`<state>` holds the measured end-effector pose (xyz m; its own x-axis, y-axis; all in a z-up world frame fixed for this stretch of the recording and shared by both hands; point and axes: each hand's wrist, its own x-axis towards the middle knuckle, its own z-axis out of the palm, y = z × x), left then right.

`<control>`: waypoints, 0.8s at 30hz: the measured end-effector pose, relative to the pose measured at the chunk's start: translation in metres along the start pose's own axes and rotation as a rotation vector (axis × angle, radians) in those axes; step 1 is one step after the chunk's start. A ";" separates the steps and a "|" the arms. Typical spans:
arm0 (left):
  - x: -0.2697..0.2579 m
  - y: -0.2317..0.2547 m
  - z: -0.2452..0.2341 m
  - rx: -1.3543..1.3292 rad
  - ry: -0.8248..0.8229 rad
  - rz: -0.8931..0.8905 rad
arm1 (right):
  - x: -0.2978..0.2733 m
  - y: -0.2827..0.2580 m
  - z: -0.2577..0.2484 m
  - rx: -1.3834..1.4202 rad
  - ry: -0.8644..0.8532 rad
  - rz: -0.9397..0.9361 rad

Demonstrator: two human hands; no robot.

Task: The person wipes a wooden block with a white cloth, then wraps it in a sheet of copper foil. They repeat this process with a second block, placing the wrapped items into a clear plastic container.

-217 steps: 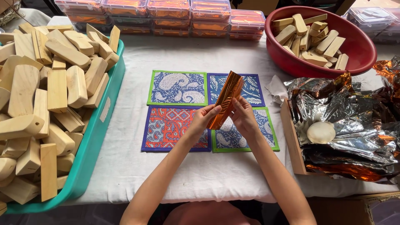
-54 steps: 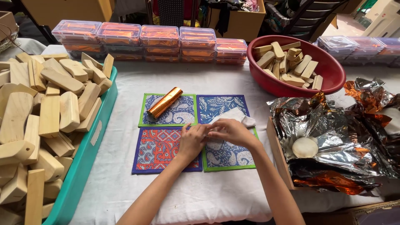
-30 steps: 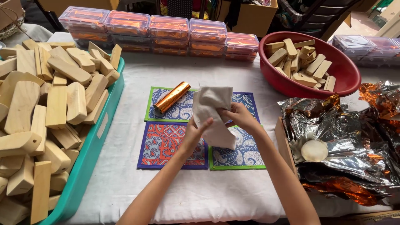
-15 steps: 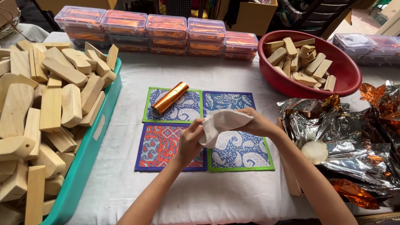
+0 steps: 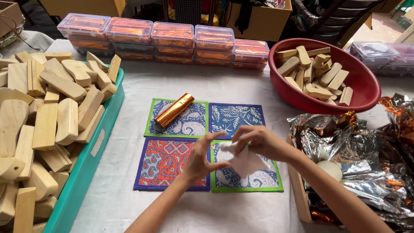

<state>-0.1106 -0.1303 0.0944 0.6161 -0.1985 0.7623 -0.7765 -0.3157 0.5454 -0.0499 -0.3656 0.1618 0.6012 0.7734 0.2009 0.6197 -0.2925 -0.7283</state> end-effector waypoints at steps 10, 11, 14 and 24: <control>-0.056 -0.060 0.054 -0.323 -0.163 -0.731 | 0.023 0.013 -0.118 -0.381 -0.169 0.333; -0.059 -0.065 0.055 -0.268 -0.170 -0.755 | 0.019 0.028 -0.147 -0.568 -0.033 0.457; -0.053 -0.060 0.055 -0.206 -0.188 -0.801 | -0.016 0.131 -0.221 -0.942 0.106 0.679; -0.076 -0.081 0.068 -0.098 -0.255 -0.744 | -0.069 0.284 -0.263 -0.779 0.017 1.093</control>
<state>-0.0857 -0.1522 -0.0315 0.9801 -0.1776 0.0888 -0.1498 -0.3677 0.9178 0.2174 -0.6498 0.1140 0.9715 -0.0658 -0.2279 -0.0582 -0.9975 0.0399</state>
